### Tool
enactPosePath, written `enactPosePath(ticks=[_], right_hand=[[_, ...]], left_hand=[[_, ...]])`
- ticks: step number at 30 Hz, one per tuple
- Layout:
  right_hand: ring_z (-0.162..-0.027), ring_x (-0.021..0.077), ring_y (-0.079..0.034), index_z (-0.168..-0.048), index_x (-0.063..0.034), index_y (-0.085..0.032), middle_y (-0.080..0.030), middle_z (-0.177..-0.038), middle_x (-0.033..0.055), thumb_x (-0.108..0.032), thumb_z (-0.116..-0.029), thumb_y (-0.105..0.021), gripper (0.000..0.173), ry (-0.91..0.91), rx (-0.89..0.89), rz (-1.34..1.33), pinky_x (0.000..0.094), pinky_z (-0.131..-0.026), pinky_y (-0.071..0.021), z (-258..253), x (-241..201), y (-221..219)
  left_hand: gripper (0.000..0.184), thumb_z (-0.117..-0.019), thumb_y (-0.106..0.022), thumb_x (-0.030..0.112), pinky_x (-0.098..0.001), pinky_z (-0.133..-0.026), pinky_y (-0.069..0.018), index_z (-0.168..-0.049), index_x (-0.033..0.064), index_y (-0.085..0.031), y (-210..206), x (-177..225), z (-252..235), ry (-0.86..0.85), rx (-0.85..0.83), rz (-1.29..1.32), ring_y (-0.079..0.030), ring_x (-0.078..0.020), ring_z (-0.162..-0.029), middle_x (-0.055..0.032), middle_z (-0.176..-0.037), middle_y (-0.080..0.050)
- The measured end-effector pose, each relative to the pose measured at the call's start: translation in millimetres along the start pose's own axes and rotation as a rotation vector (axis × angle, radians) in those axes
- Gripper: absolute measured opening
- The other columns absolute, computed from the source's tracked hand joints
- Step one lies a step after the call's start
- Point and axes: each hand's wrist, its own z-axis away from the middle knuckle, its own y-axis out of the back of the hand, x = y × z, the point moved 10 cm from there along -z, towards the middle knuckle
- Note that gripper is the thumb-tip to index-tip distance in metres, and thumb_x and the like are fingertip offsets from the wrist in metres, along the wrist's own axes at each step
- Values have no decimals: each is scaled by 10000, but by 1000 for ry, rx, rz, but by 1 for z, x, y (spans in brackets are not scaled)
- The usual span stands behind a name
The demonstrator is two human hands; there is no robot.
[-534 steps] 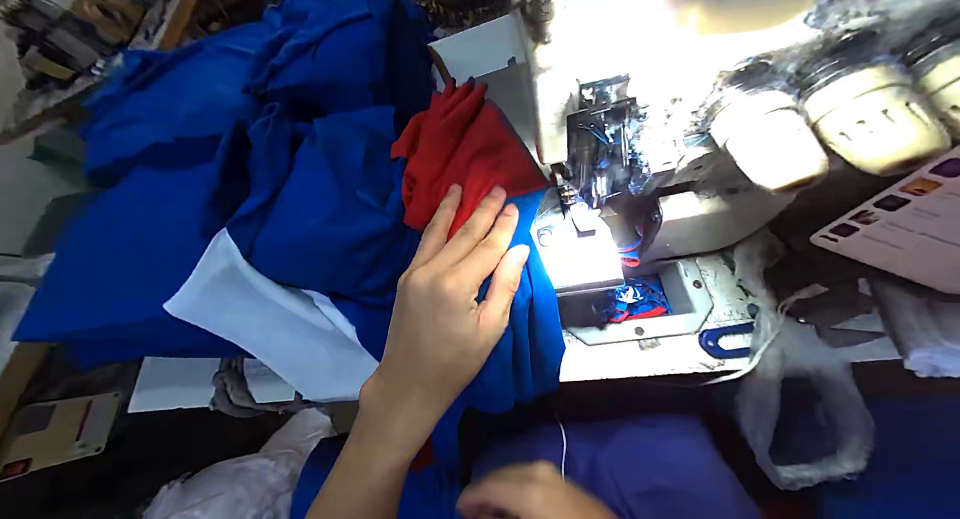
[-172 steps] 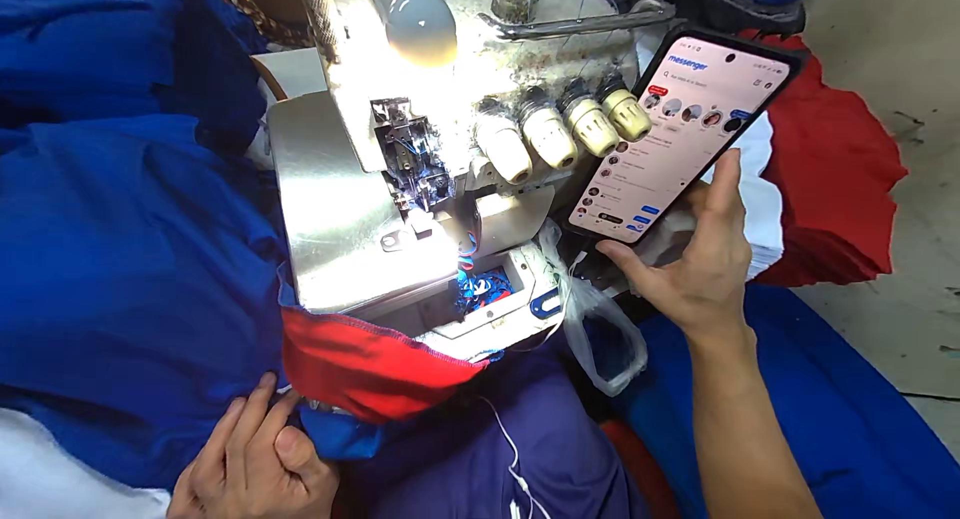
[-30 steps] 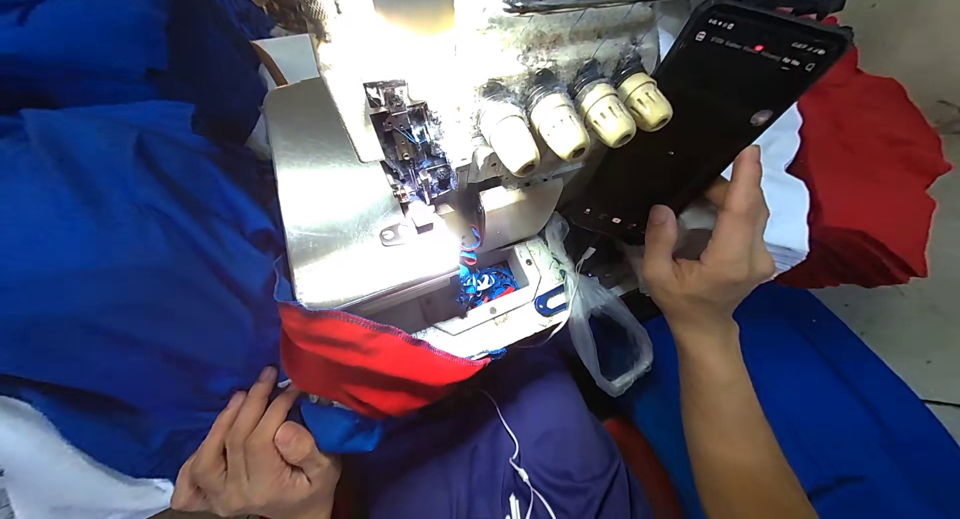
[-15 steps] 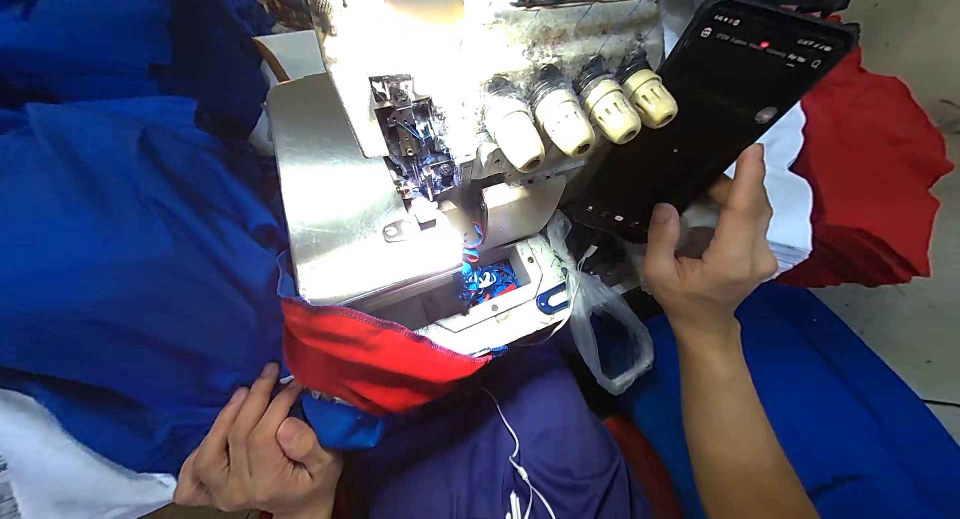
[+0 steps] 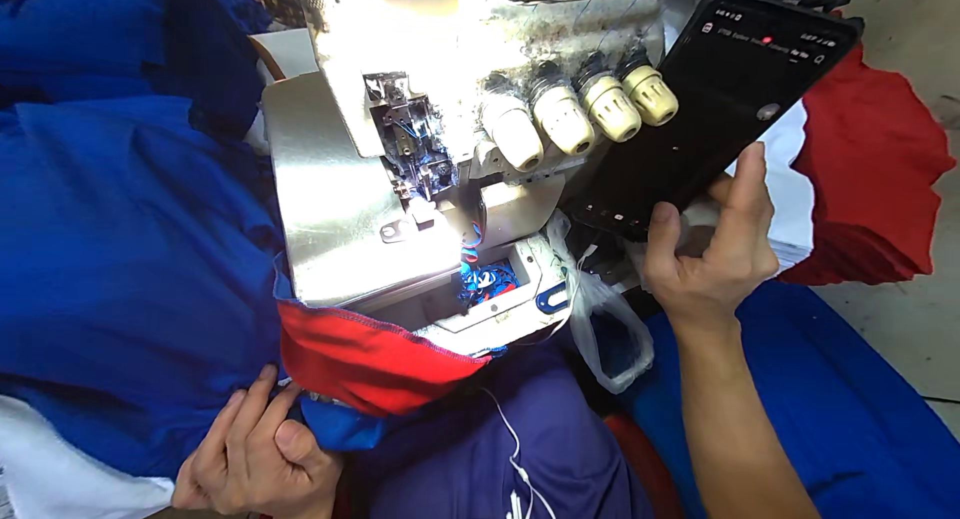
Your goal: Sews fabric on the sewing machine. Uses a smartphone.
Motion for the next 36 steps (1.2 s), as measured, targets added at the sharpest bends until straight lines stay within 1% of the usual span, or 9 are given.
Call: enactPosePath(ticks=[7, 14, 19, 36], right_hand=[[-1143, 271, -692, -1531, 69, -396, -688, -1245, 252, -246, -1009, -608, 646, 6, 9, -8, 504, -1149, -393, 0, 0, 0], [-1142, 272, -693, -1530, 67, -398, -691, -1239, 247, -245, -1010, -614, 644, 11, 15, -4, 499, -1147, -397, 0, -1, 0], [-1126, 276, -696, -1528, 73, -396, -691, -1230, 251, -246, -1005, -618, 651, 10, 13, -2, 508, -1141, -401, 0, -1, 0], [-1155, 274, -687, -1517, 85, -406, -690, -1234, 253, -247, -1002, -623, 650, 1, 16, -4, 501, -1153, -392, 0, -1, 0]], left_hand=[[571, -1100, -212, 466, -363, -1076, -268, -1006, 136, -669, 0, 0, 0, 10, -6, -4, -560, -185, -1247, -47, -1174, -724], [578, -1097, -210, 464, -371, -1065, -272, -994, 127, -670, 0, 1, -1, 8, 0, -5, -568, -193, -1227, -56, -1156, -729], [571, -1099, -222, 462, -372, -1074, -276, -1007, 133, -679, 0, 0, 0, 5, 3, 5, -570, -189, -1239, -55, -1178, -727], [578, -1098, -218, 461, -371, -1063, -276, -989, 122, -673, 1, 1, -1, 7, 9, 5, -575, -191, -1226, -60, -1152, -734]])
